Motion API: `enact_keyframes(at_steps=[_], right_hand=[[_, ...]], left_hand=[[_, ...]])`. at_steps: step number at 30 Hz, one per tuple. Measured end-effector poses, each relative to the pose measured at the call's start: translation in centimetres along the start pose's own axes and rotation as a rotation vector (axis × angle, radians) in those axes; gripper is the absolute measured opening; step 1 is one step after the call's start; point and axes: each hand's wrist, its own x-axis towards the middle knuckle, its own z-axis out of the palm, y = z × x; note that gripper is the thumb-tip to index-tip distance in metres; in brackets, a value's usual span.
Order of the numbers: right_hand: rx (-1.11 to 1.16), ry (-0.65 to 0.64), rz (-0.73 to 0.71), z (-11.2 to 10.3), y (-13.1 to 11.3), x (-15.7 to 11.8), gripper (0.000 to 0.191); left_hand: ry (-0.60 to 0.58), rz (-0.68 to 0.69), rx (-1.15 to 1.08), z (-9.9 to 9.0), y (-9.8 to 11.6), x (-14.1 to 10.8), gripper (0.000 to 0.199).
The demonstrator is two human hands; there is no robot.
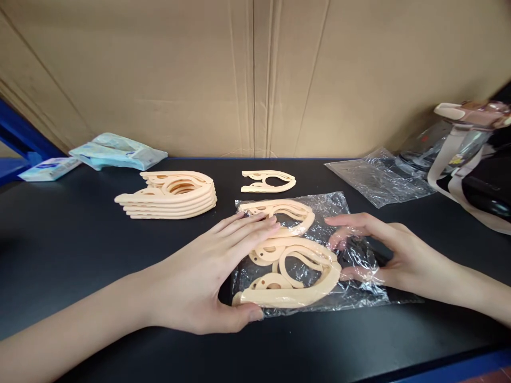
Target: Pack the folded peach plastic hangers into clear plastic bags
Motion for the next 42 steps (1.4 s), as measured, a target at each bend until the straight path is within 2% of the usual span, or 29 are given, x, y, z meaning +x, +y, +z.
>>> enact_keyframes(at_steps=[5,15,19,24,27,30,33,36,39,42], right_hand=[[0.125,-0.051,0.009,0.0,-0.2,0.9,0.058],[0.193,-0.104,0.065,0.4,-0.5,1.9,0.056],[0.193,-0.091,0.058,0.6,-0.7,2.1,0.057],[0.04,-0.106,0.011,-0.5,-0.3,2.2,0.055],[-0.218,-0.089,0.025,-2.4,0.8,2.7,0.045],[-0.544,0.003,0.037,-4.4,2.2,4.3,0.037],[-0.658,0.082,-0.003,-5.5,3.6,6.7,0.034],[-0.605,0.054,-0.082,-5.0,4.6,9.8,0.04],[-0.484,-0.002,-0.141,-3.5,5.1,12.8,0.059],[-0.412,-0.109,-0.121,-1.9,5.2,15.1,0.079]], left_hand=[[0.002,0.012,-0.025,-0.2,0.0,0.0,0.095],[0.034,0.016,-0.031,0.3,-0.6,-0.1,0.096],[0.004,0.004,-0.024,0.2,-0.6,0.0,0.094],[0.042,-0.023,-0.036,0.4,-0.4,-0.1,0.094],[0.051,-0.026,-0.046,0.7,-0.4,-0.2,0.096],[0.044,-0.012,-0.068,0.6,-0.6,-0.2,0.098],[0.025,0.0,-0.09,0.3,-0.7,-0.1,0.093],[0.014,0.003,-0.106,0.1,-0.8,-0.2,0.085],[0.021,0.005,-0.11,0.0,-0.8,-0.3,0.077],[0.024,0.009,-0.106,0.0,-0.8,-0.3,0.074]])
